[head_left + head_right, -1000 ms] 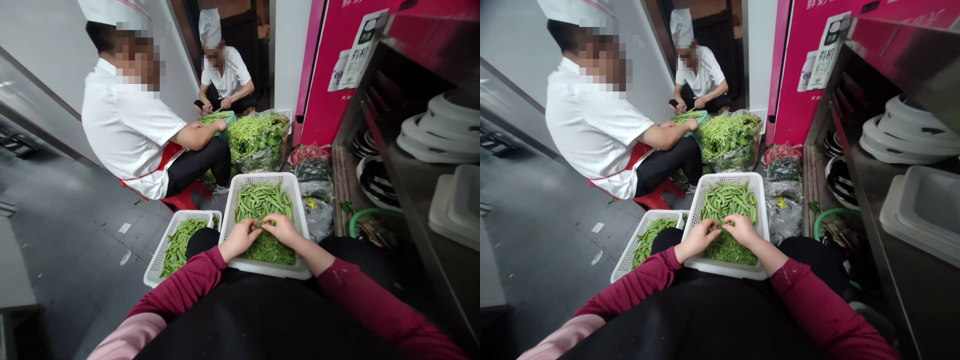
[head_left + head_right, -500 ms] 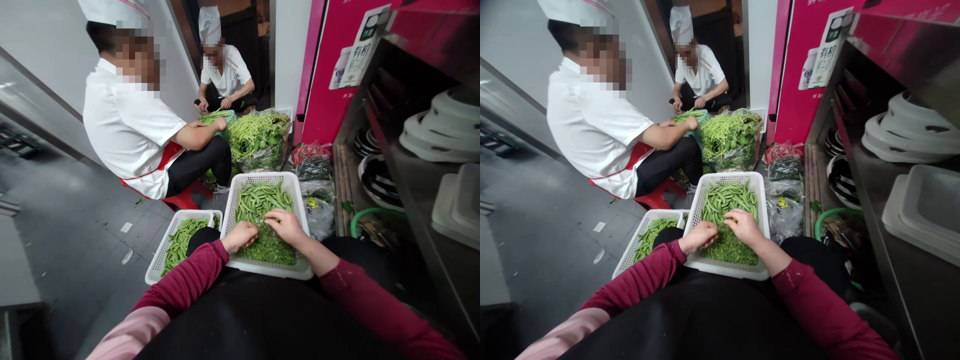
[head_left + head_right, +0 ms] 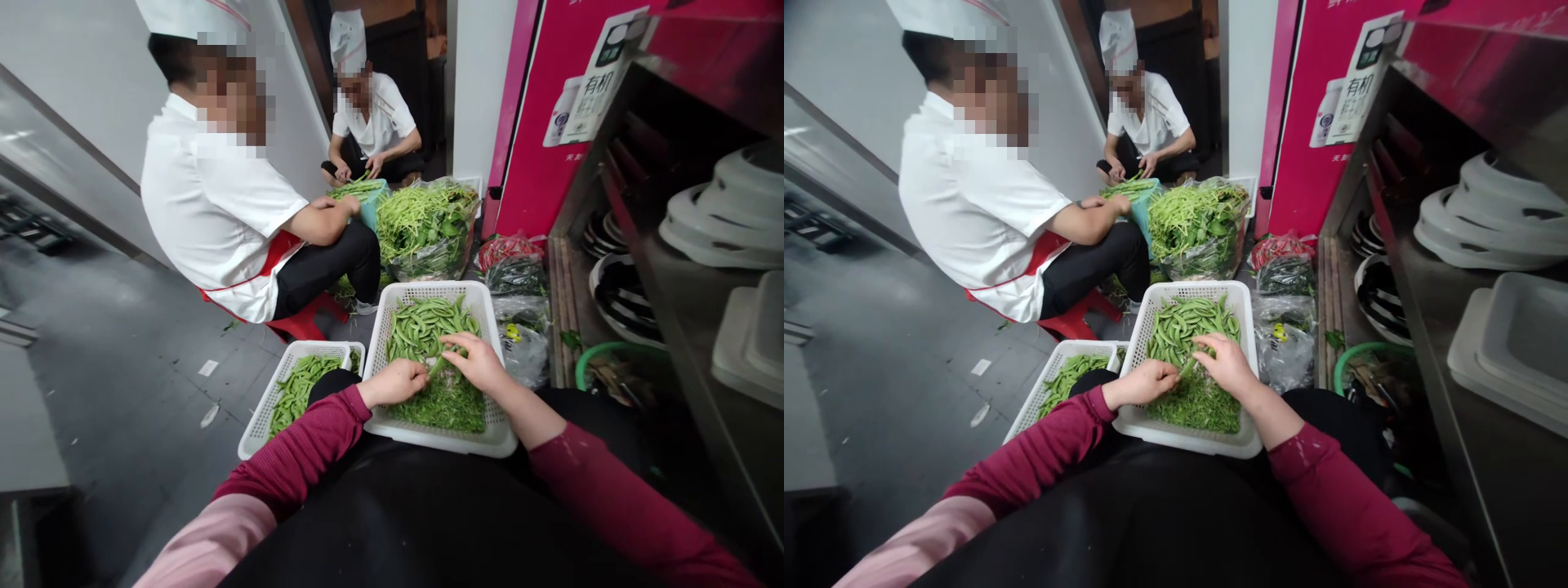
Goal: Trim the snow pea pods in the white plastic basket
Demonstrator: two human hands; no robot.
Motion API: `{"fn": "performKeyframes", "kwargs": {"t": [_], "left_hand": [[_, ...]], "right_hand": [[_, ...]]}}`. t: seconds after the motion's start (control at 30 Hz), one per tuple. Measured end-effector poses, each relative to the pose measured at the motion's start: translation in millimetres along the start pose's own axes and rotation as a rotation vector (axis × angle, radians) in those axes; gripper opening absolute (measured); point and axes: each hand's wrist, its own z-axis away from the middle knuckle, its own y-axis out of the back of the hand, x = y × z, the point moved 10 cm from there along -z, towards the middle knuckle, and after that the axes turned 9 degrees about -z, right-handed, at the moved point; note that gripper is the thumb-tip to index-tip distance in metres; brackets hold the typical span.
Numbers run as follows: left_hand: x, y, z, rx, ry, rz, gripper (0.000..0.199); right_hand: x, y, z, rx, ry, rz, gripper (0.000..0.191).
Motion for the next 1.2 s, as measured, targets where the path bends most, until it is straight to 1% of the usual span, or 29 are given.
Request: {"fn": "performKeyframes", "kwargs": {"t": [0.03, 0.07, 0.1, 0.13, 0.17, 0.2, 0.23, 0.3, 0.33, 0.37, 0.4, 0.43, 0.47, 0.5, 0.53, 0.57, 0.6, 0.63, 0.67, 0.7, 0.77, 0.83, 0.9, 0.93, 1.0, 1.03, 1.1, 1.17, 1.2], "left_hand": [[2, 5.2, 1, 0.022, -0.016, -0.096, 0.029], [5, 9.7, 2, 0.037, -0.038, -0.181, 0.026], [8, 13.1, 3, 0.041, -0.064, -0.243, 0.023], [12, 16.4, 4, 0.043, -0.092, -0.276, 0.021], [16, 20.5, 4, 0.057, -0.121, -0.279, 0.020], [20, 25.8, 3, 0.089, -0.141, -0.252, 0.020], [22, 32.7, 2, 0.147, -0.139, -0.197, 0.022], [17, 44.2, 0, 0.298, -0.064, -0.028, 0.028], [11, 44.2, 0, 0.358, -0.007, 0.066, 0.032], [4, 37.8, -1, 0.378, 0.045, 0.143, 0.035], [-1, 25.5, -2, 0.351, 0.080, 0.183, 0.036], [-4, 9.6, -2, 0.290, 0.092, 0.174, 0.034], [-6, -8.1, -2, 0.204, 0.077, 0.120, 0.029], [-8, -24.8, 0, 0.120, 0.046, 0.031, 0.021], [-11, -37.5, 2, 0.061, 0.014, -0.064, 0.015], [-16, -45.0, 4, 0.036, -0.008, -0.152, 0.021], [-23, -46.8, 5, 0.044, -0.010, -0.227, 0.031], [-31, -44.9, 5, 0.069, 0.003, -0.289, 0.038], [-39, -41.5, 2, 0.092, 0.026, -0.349, 0.040], [-46, -38.3, -3, 0.103, 0.051, -0.409, 0.038], [-54, -36.7, -14, 0.068, 0.075, -0.515, 0.034], [-56, -37.6, -23, 0.015, 0.069, -0.587, 0.029], [-50, -33.3, -26, 0.020, 0.036, -0.628, 0.024], [-44, -29.2, -24, 0.038, 0.010, -0.642, 0.022], [-29, -19.7, -18, 0.067, -0.055, -0.638, 0.019], [-21, -15.0, -14, 0.069, -0.084, -0.618, 0.018], [-6, -5.2, -9, 0.060, -0.126, -0.551, 0.017], [7, 5.2, -6, 0.057, -0.159, -0.451, 0.016], [11, 10.1, -6, 0.058, -0.162, -0.386, 0.015]], "right_hand": [[-13, -1, 2, -0.014, 0.101, 0.076, 0.029], [-24, -8, 5, -0.068, 0.193, 0.137, 0.029], [-32, -18, 8, -0.154, 0.262, 0.178, 0.026], [-37, -29, 12, -0.241, 0.301, 0.195, 0.021], [-38, -37, 15, -0.308, 0.311, 0.187, 0.015], [-38, -42, 16, -0.332, 0.292, 0.155, 0.010], [-35, -42, 15, -0.307, 0.243, 0.097, 0.009], [-21, -35, 9, -0.178, 0.059, -0.102, 0.012], [-10, -31, 7, -0.109, -0.059, -0.241, 0.015], [3, -27, 7, -0.042, -0.179, -0.395, 0.019], [16, -22, 7, 0.037, -0.286, -0.552, 0.023], [28, -13, 8, 0.130, -0.368, -0.700, 0.025], [40, -1, 8, 0.239, -0.417, -0.827, 0.027], [50, 16, 8, 0.363, -0.435, -0.927, 0.029], [60, 33, 8, 0.480, -0.433, -1.001, 0.029], [68, 49, 8, 0.570, -0.425, -1.055, 0.027], [75, 60, 6, 0.617, -0.421, -1.096, 0.025], [80, 65, 4, 0.624, -0.430, -1.125, 0.022], [83, 64, 1, 0.600, -0.455, -1.144, 0.019], [85, 58, -1, 0.547, -0.493, -1.149, 0.017], [83, 34, -1, 0.396, -0.587, -1.133, 0.013], [77, 9, 3, 0.253, -0.661, -1.094, 0.011], [71, -8, 7, 0.147, -0.673, -1.015, 0.014], [67, -11, 8, 0.114, -0.647, -0.935, 0.015], [59, -15, 6, 0.036, -0.545, -0.682, 0.017], [53, -19, 5, -0.026, -0.484, -0.536, 0.019], [42, -35, 5, -0.191, -0.375, -0.294, 0.021], [33, -54, 9, -0.355, -0.295, -0.179, 0.016], [29, -59, 11, -0.403, -0.263, -0.156, 0.014]]}}
